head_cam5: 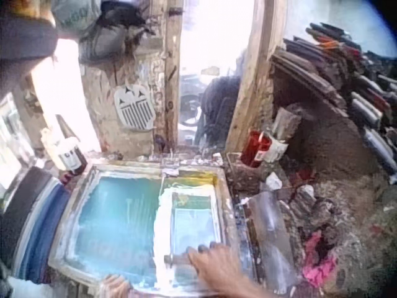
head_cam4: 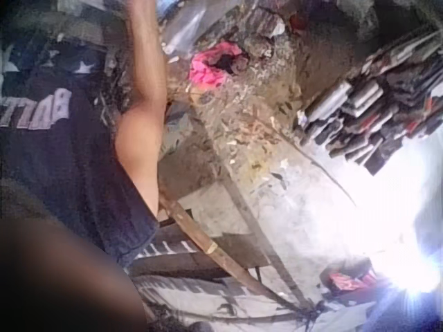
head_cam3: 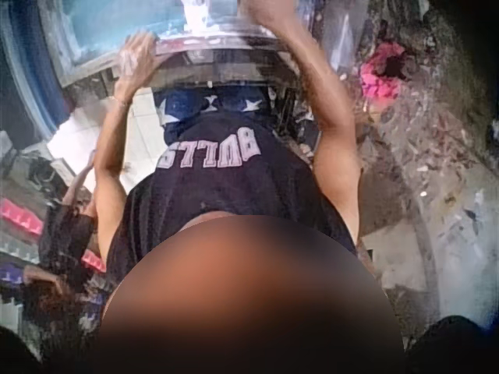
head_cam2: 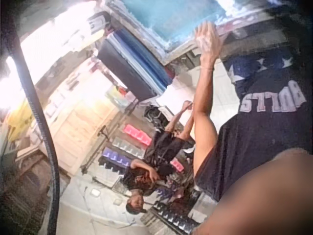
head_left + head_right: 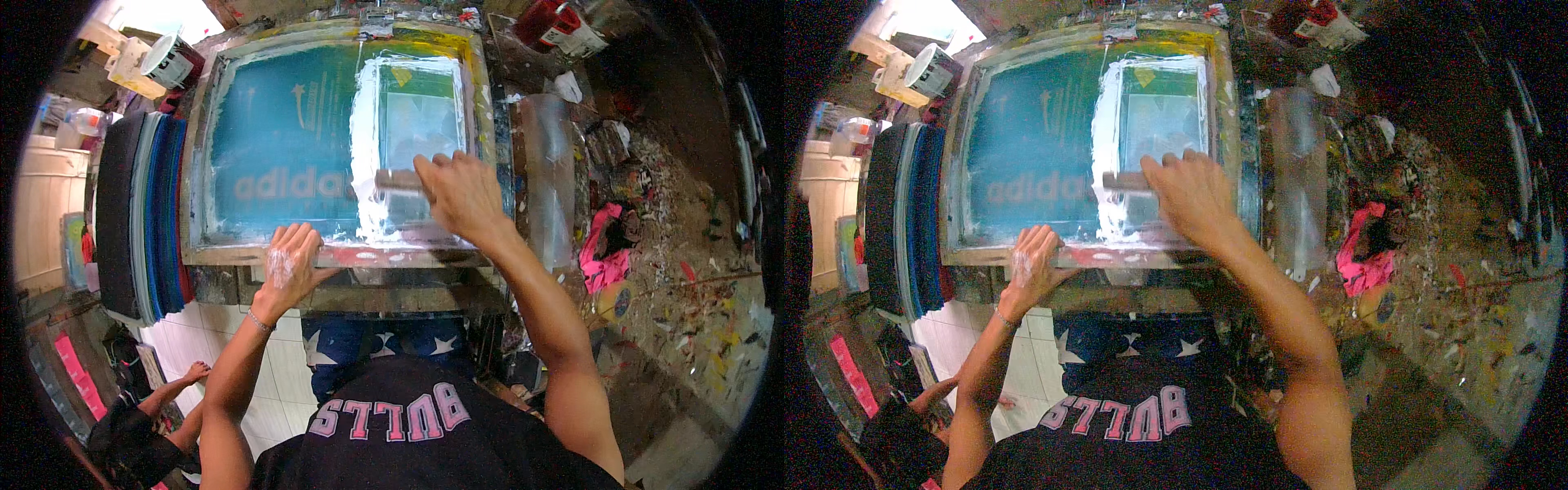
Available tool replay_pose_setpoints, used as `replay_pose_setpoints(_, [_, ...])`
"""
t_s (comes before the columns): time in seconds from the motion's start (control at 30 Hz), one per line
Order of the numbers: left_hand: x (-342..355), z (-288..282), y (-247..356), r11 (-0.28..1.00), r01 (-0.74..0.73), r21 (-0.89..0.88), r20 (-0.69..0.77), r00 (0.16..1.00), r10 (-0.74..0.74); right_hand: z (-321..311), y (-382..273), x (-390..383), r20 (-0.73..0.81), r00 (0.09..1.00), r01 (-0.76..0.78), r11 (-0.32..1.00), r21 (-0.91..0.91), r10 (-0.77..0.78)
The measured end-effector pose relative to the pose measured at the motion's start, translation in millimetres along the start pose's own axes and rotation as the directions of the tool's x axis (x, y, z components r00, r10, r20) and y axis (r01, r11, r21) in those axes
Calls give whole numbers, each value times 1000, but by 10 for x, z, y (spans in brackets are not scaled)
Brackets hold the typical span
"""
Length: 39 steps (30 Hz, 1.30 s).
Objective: The person performs screen printing on a black tote bag. They place the bag under a screen, pull a squeegee across the mesh to transfer white ink, lift the screen, and repeat the process on multiple bags. Finished printed bags are stacked on the table.
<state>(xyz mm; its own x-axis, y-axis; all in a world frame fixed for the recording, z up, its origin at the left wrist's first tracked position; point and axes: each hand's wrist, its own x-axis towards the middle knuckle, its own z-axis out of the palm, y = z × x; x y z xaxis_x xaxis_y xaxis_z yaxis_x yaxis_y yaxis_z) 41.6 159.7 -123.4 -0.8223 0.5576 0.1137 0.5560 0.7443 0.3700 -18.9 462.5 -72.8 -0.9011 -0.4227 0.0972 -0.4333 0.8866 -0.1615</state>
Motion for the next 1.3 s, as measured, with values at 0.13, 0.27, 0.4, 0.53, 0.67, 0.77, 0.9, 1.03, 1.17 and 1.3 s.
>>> replay_pose_setpoints(0.13, [14,3,62,1000,3,29,-53,999,-1,36,-227,-397,-50,999,12,1000,29,-11])
replay_pose_setpoints(0.27, [14,31,44,997,-34,65,-106,994,40,68,-257,-446,-93,994,46,997,-66,-52])
replay_pose_setpoints(0.4, [-36,85,-19,994,-52,96,-138,988,65,68,-273,-465,-64,998,20,993,-119,-28])
replay_pose_setpoints(0.53, [-26,72,0,997,-37,64,-144,988,46,40,-288,-553,-151,986,65,996,-67,-75])
replay_pose_setpoints(0.67, [29,-155,128,997,-40,63,-179,983,51,-98,-407,-716,-191,981,38,999,-21,-41])
replay_pose_setpoints(0.77, [137,-553,188,990,-64,126,-230,969,91,-361,-561,-761,-238,971,-37,997,-68,19])
replay_pose_setpoints(0.9, [503,-1394,200,981,-136,138,-273,947,170,-974,-547,-422,-483,875,-56,987,-152,-25])
replay_pose_setpoints(1.03, [1014,-2241,397,999,-21,33,-243,970,28,-1699,-335,212,-541,830,-56,944,-325,-137])
replay_pose_setpoints(1.17, [1173,-2358,563,836,-143,530,-638,583,504,-2404,-202,626,-364,924,-157,984,-84,116])
replay_pose_setpoints(1.3, [1476,-1109,224,956,-287,53,-740,631,230,-2776,-205,968,-434,892,-202,970,-135,126])
